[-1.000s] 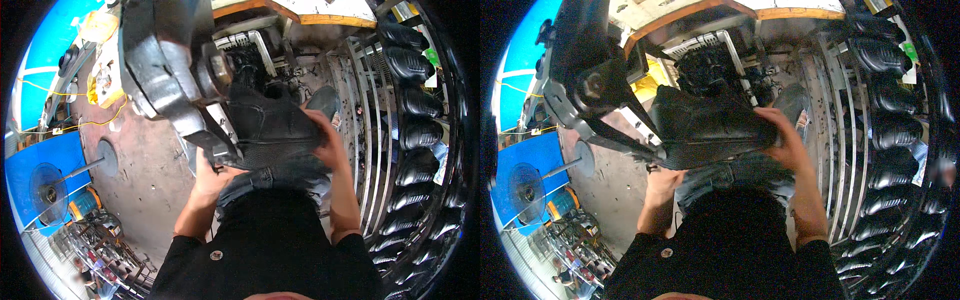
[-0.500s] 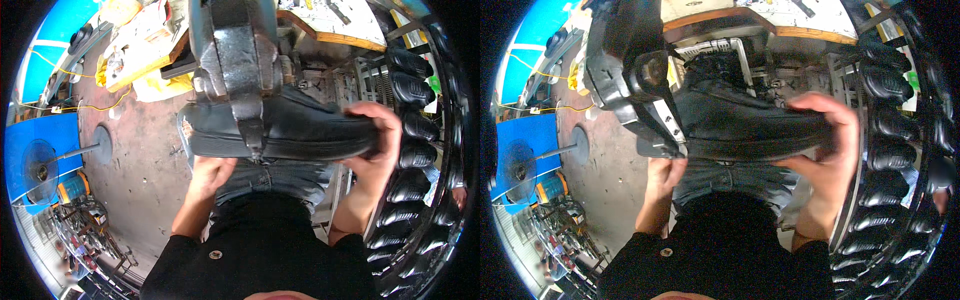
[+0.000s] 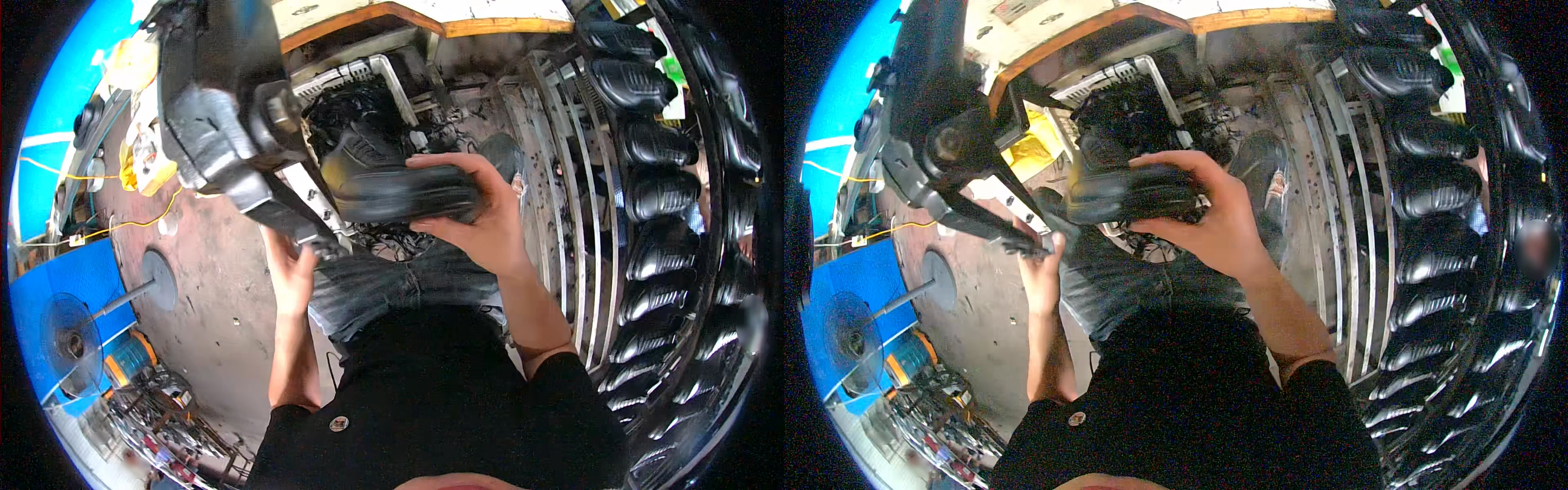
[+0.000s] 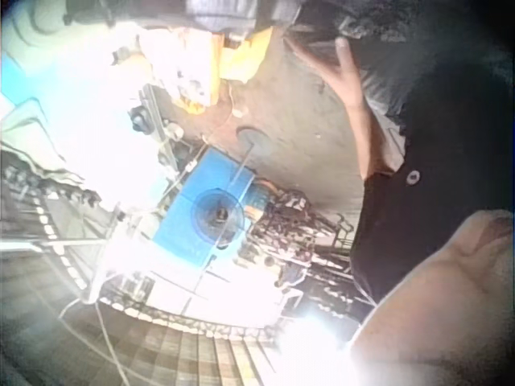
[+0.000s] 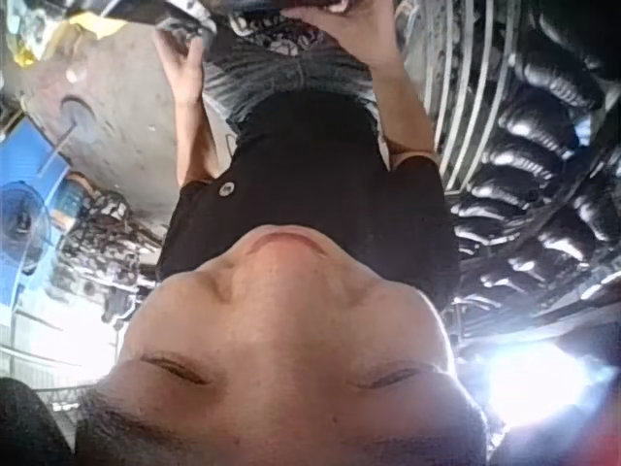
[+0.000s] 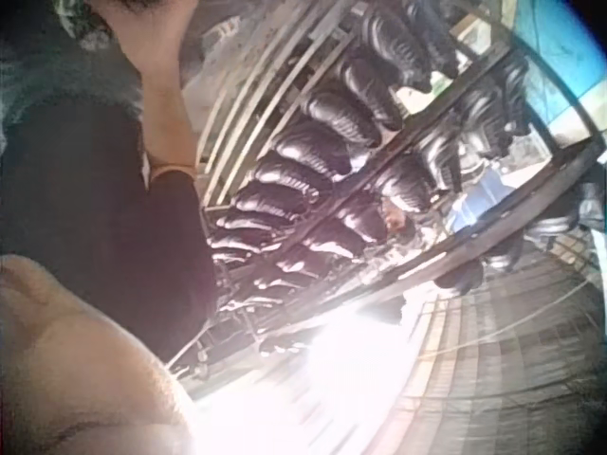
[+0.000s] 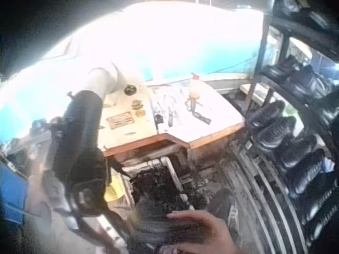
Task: Manually press the soles of shoes onto the uppers using a specialized industrial press machine.
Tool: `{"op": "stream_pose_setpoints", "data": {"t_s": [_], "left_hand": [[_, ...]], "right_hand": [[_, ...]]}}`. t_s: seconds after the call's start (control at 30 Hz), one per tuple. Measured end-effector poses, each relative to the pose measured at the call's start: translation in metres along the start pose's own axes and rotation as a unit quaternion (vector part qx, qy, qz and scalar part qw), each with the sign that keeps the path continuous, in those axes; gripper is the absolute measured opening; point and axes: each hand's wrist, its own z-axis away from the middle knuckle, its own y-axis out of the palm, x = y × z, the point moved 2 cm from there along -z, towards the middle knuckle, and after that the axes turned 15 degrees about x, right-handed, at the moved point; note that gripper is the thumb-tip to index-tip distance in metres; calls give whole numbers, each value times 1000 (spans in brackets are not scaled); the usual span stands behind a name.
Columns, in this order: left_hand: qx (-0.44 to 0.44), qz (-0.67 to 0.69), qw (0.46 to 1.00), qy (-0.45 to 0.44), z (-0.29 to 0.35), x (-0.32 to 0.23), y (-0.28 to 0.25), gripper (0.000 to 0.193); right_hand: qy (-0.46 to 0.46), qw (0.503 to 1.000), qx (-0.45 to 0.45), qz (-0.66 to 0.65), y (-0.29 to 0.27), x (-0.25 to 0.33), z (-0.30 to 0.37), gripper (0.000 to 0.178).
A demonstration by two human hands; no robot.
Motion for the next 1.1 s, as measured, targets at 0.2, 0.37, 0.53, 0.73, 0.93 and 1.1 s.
{"op": "stream_pose_setpoints", "data": {"t_s": [0.2, 0.37, 0.53, 0.73, 0.93, 1.1], "left_hand": [[174, -274, 935, 147, -38, -97, 39, 85], [197, -148, 954, 171, -48, -102, 41, 73], [195, -132, 952, 194, -50, -100, 38, 62], [187, -54, 963, 184, -44, -84, 35, 62], [173, 89, 974, 120, -36, -71, 37, 58], [127, 166, 977, 47, -14, -48, 27, 64]], "right_hand": [[29, 986, 21, 164, 17, 22, -5, 61], [-66, 972, 15, 225, 26, 30, -18, 62], [-86, 961, 22, 263, 29, 35, -21, 63], [-95, 942, 46, 318, 32, 41, -26, 64], [-99, 910, 79, 396, 34, 50, -35, 65], [-63, 876, 120, 463, 42, 63, -43, 63]]}}
